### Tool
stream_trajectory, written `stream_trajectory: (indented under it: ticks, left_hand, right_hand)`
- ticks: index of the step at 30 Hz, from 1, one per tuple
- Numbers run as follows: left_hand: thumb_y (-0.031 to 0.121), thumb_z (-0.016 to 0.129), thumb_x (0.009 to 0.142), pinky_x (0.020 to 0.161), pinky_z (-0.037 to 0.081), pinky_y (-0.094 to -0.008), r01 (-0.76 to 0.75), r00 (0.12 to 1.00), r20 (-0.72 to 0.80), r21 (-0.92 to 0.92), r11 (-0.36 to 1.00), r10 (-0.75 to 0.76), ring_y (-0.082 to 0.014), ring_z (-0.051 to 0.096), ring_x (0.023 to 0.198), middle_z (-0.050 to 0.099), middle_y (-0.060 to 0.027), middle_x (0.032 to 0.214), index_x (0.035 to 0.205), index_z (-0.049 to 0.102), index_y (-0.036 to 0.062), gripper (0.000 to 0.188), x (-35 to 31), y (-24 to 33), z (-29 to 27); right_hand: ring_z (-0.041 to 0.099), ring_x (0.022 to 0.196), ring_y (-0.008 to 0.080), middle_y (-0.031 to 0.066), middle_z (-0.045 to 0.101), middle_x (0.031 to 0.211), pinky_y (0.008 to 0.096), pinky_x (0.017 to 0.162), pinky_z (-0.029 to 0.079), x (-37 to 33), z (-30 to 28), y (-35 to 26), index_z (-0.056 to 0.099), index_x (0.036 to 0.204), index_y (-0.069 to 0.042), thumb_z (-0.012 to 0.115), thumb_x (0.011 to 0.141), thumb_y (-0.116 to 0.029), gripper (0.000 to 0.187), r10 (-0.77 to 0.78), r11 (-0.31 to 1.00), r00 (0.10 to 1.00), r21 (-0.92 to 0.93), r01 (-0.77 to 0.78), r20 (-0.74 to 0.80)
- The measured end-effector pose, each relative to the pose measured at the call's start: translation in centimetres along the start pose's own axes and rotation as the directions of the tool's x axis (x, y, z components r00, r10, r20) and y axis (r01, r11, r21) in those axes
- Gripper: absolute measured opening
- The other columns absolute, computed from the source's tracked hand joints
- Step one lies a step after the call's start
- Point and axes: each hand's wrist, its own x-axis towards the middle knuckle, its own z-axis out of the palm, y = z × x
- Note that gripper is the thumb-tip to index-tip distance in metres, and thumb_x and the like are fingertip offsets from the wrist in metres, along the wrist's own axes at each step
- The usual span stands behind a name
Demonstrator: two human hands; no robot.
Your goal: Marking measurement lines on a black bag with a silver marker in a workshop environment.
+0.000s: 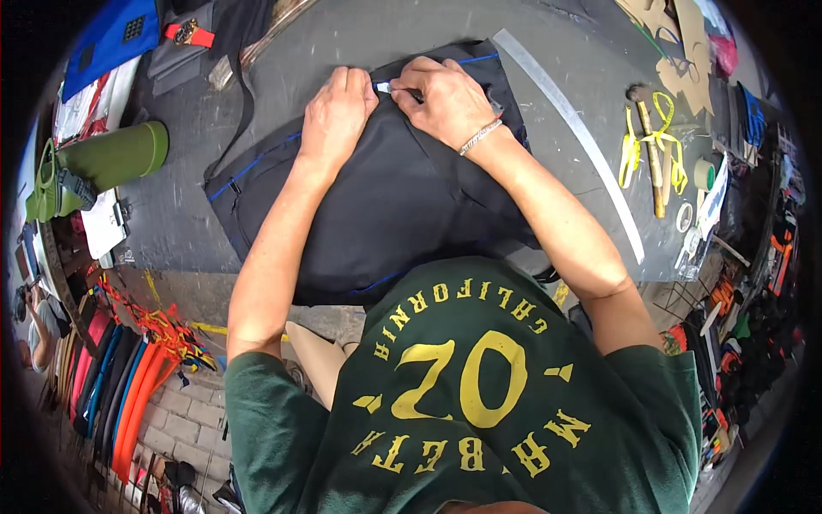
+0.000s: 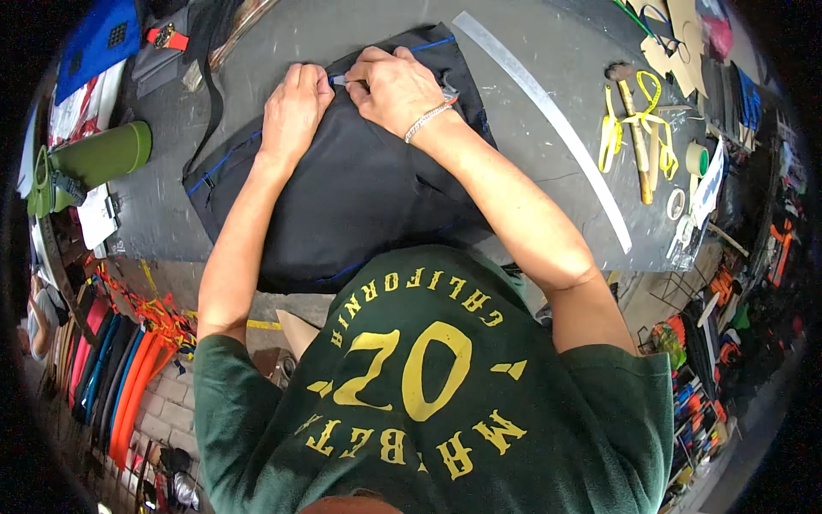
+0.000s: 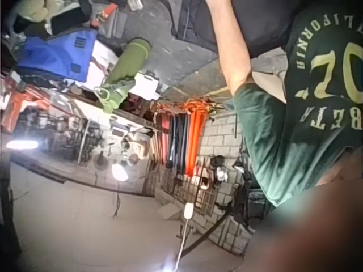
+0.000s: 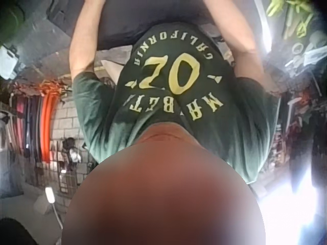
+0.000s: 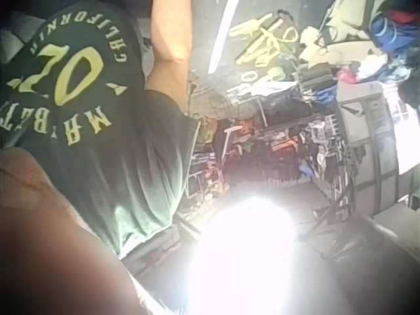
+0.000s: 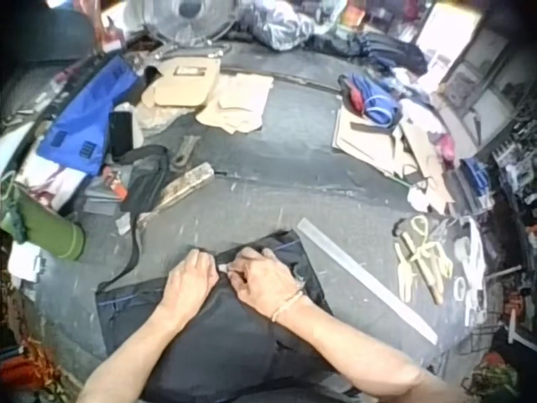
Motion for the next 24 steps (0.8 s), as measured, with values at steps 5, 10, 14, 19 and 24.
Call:
stream_trajectory:
  ticks: [5,10,14,19,24]
  left_hand:
    - [0.015,0.07,0.092,0.068,0.057,-0.0439,0.075,0.997,0.008,-0.047,0.996,-0.075,-0.0335,0.069,0.076,0.063,-0.0115,0.092,0.097,0.06,0.008,0.013,0.0,-0.1,-0.1]
    - [0.018,0.071,0.092,0.069,0.057,-0.0407,0.021,1.0,0.015,-0.054,0.998,-0.02,-0.0299,0.069,0.077,0.058,-0.0102,0.088,0.092,0.055,0.0072,0.019,-0.2,0.0,0.0]
    - [0.016,0.07,0.092,0.066,0.057,-0.0413,0.056,0.997,-0.055,-0.024,0.998,-0.057,-0.0304,0.069,0.074,0.06,-0.0102,0.087,0.093,0.056,0.0076,0.016,0.0,-0.4,0.4]
    - [0.014,0.07,0.091,0.066,0.058,-0.0426,0.049,0.998,-0.029,-0.086,0.995,-0.052,-0.0313,0.069,0.073,0.062,-0.0101,0.09,0.094,0.058,0.0085,0.013,0.3,-0.2,0.5]
    - [0.014,0.07,0.092,0.074,0.058,-0.0446,0.046,0.995,0.094,-0.184,0.982,-0.029,-0.0349,0.07,0.088,0.067,-0.0099,0.102,0.106,0.064,0.0076,0.016,0.4,-0.5,-1.0]
  right_hand:
    - [0.063,0.086,0.0309,0.0031,0.073,0.105,0.0389,0.086,0.053,-0.6,0.2,-0.3,0.078,0.106,-0.012,0.071,0.092,-0.023,0.02,-0.006,0.999,0.998,0.037,0.008,-0.065]
    - [0.063,0.088,0.0304,0.0028,0.073,0.109,0.0381,0.086,0.052,-1.0,0.3,-0.6,0.079,0.106,-0.012,0.072,0.091,-0.024,0.02,0.06,0.997,0.997,-0.04,-0.061,-0.04]
    - [0.062,0.09,0.0294,0.0009,0.072,0.111,0.0375,0.085,0.053,-0.8,0.3,-0.6,0.079,0.107,-0.013,0.073,0.091,-0.025,0.021,0.004,1.0,0.998,0.0,-0.004,-0.07]
    - [0.062,0.09,0.0291,-0.0003,0.072,0.111,0.0376,0.085,0.054,-1.0,0.4,-0.5,0.079,0.107,-0.013,0.073,0.091,-0.025,0.021,0.068,0.998,0.996,-0.01,-0.068,-0.054]
    - [0.062,0.09,0.0301,0.0004,0.072,0.109,0.0384,0.086,0.054,-1.0,0.3,-0.2,0.078,0.107,-0.013,0.072,0.09,-0.025,0.021,0.092,0.996,0.995,-0.007,-0.092,-0.047]
